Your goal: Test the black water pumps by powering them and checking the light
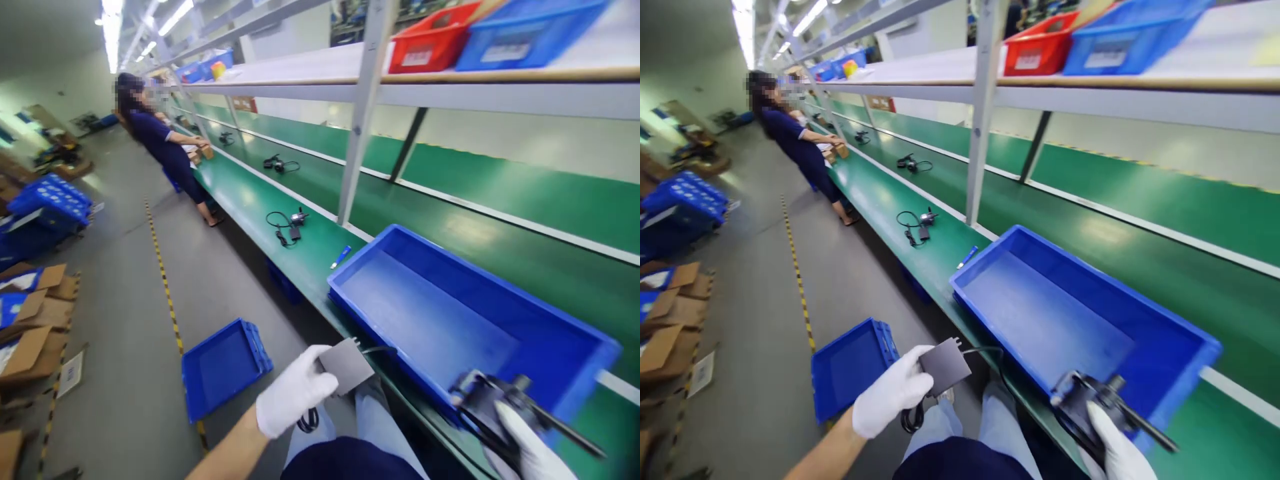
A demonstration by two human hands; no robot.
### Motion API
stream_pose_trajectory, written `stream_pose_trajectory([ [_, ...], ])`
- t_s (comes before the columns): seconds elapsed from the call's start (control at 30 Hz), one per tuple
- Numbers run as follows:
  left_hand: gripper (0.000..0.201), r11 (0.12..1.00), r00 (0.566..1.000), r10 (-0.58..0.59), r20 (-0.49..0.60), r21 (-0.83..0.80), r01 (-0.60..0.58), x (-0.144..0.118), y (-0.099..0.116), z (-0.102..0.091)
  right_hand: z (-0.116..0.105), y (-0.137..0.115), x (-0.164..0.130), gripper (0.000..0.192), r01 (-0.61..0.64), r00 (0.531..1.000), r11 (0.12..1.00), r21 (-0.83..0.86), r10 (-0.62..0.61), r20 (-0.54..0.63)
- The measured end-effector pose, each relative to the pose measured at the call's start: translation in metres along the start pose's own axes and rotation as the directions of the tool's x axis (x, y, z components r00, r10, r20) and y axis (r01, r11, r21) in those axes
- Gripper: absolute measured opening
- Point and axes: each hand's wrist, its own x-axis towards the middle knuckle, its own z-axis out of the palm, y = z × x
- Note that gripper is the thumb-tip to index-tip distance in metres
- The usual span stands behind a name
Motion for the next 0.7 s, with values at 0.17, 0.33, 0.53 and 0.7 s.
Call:
stream_pose_trajectory([
  [0.17, 0.07, 0.967, 0.984, 0.176, 0.004, -0.186, -0.172, -0.005, -0.017, 0.032, 0.022, -0.018, -0.015, 0.025, -0.173, 0.983, 0.953, 0.249, 0.181, -0.009],
  [0.33, 0.077, 0.983, 0.989, 0.148, -0.019, -0.108, -0.149, -0.013, -0.013, 0.038, 0.03, -0.024, -0.016, 0.028, -0.112, 0.993, 0.962, 0.248, 0.116, -0.003],
  [0.53, 0.078, 0.993, 0.995, 0.099, -0.033, -0.054, -0.101, -0.011, -0.009, 0.035, 0.023, -0.007, -0.004, 0.038, -0.08, 0.995, 0.962, 0.261, 0.059, 0.086],
  [0.7, 0.071, 0.984, 0.982, 0.177, -0.066, 0.048, -0.174, -0.005, -0.001, 0.031, 0.015, 0.002, 0.004, 0.044, -0.074, 0.994, 0.961, 0.267, 0.048, 0.102],
])
